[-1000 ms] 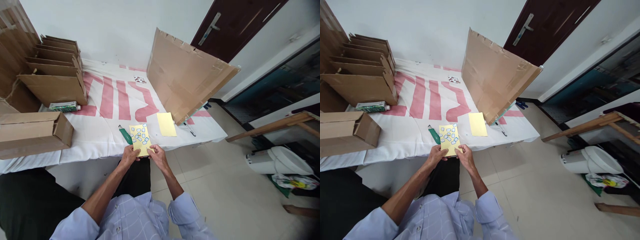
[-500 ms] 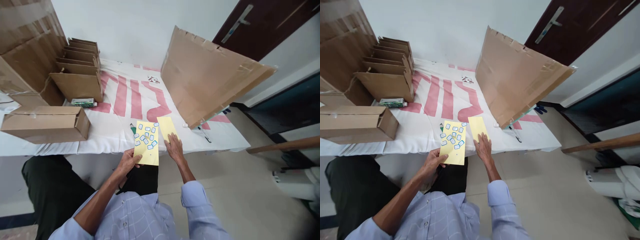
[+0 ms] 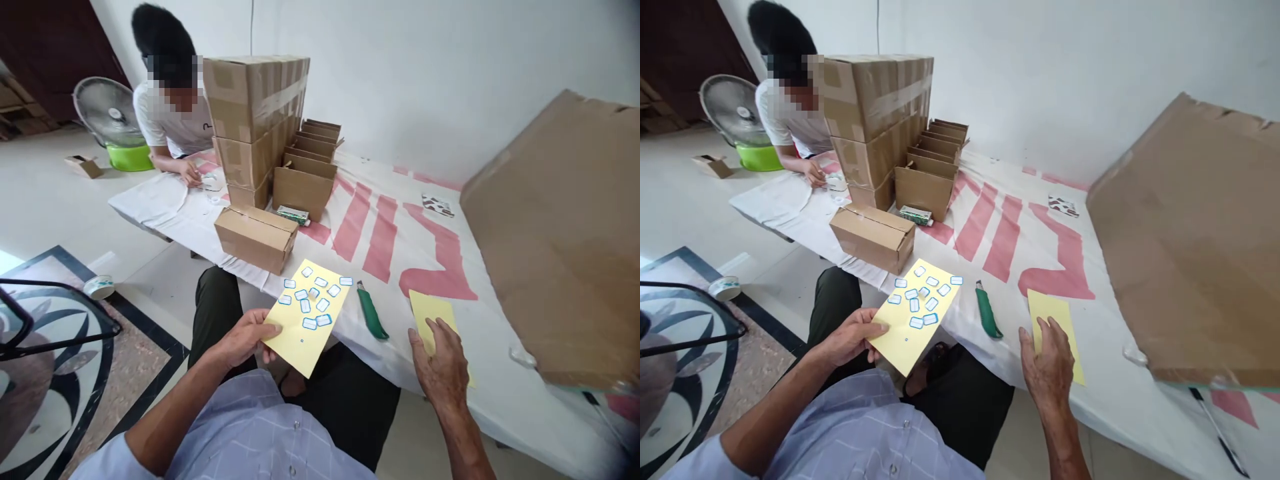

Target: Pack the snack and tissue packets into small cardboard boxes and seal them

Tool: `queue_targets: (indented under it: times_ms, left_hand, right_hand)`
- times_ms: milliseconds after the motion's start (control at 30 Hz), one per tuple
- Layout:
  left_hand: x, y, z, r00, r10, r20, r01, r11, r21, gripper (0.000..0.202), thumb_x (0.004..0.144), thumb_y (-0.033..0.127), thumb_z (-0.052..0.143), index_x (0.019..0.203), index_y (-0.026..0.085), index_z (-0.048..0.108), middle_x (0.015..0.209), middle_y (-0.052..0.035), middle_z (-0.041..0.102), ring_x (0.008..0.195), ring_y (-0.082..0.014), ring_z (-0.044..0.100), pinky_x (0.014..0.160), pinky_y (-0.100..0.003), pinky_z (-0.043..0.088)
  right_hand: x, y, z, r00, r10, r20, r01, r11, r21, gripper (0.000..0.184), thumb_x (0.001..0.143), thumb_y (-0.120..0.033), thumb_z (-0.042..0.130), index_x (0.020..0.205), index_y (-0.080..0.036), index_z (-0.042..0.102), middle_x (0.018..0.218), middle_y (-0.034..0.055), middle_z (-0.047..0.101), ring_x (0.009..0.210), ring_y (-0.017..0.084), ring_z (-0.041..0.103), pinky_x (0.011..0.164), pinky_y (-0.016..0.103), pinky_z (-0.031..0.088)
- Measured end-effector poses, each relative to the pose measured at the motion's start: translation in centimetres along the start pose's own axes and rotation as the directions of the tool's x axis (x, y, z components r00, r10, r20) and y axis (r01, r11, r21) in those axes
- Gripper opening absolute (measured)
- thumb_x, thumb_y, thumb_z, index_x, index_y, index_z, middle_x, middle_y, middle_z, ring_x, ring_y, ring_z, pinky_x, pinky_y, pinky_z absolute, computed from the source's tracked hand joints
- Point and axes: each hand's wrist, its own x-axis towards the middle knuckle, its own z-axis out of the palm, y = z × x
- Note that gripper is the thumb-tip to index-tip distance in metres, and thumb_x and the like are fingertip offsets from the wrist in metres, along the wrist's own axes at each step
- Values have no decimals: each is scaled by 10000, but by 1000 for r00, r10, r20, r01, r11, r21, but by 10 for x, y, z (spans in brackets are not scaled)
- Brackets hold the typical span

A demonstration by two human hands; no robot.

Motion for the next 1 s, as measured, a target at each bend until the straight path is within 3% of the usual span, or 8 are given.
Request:
queue_targets:
  times_ms: [167, 367, 533, 767, 1000]
  left_hand:
    - [-37, 27, -40, 983, 61, -172, -68, 997, -33, 496, 653, 491, 1011, 868, 98, 797, 653, -114, 757, 423, -131, 621, 386, -192, 504]
    - [-82, 51, -87, 923, 102, -371, -132, 990, -54, 456, 629, 430, 1018, 874, 110, 805, 674, -111, 762, 400, -126, 596, 357, -193, 470]
    - [-102, 76, -120, 858, 228, -461, -250, 968, 12, 373, 613, 404, 1004, 711, 147, 752, 566, -56, 663, 401, -114, 541, 342, -185, 429]
    - [-99, 112, -166, 751, 346, -563, -359, 929, 93, 265, 633, 349, 928, 707, 179, 738, 593, -47, 669, 456, -120, 534, 372, -191, 439]
    - [-58, 141, -216, 671, 444, -594, -426, 886, 181, 255, 625, 312, 831, 775, 121, 751, 609, -54, 682, 494, -139, 611, 396, -192, 466]
  right_hand:
    - [23, -48, 6, 997, -76, 21, 74, 993, 91, 617, 1029, -678, 506, 1334, -189, 725, 1473, 237, 688, 1390, 435, 638, 1140, 640, 542]
    - [46, -89, 14, 984, -162, 73, 149, 976, 158, 586, 1030, -669, 533, 1307, -192, 733, 1388, 205, 746, 1333, 411, 683, 1088, 598, 581]
    - [73, -135, 15, 951, -296, 85, 270, 934, 236, 494, 1050, -609, 557, 1296, -220, 738, 1305, 168, 771, 1231, 358, 730, 1053, 539, 609]
    - [120, -201, 18, 868, -482, 122, 429, 850, 304, 402, 1061, -506, 600, 1324, -234, 738, 1277, 145, 778, 1179, 328, 758, 1033, 510, 630]
    - [161, -278, 29, 750, -639, 170, 552, 747, 370, 362, 1077, -451, 618, 1346, -239, 734, 1333, 140, 782, 1257, 338, 748, 1072, 519, 634]
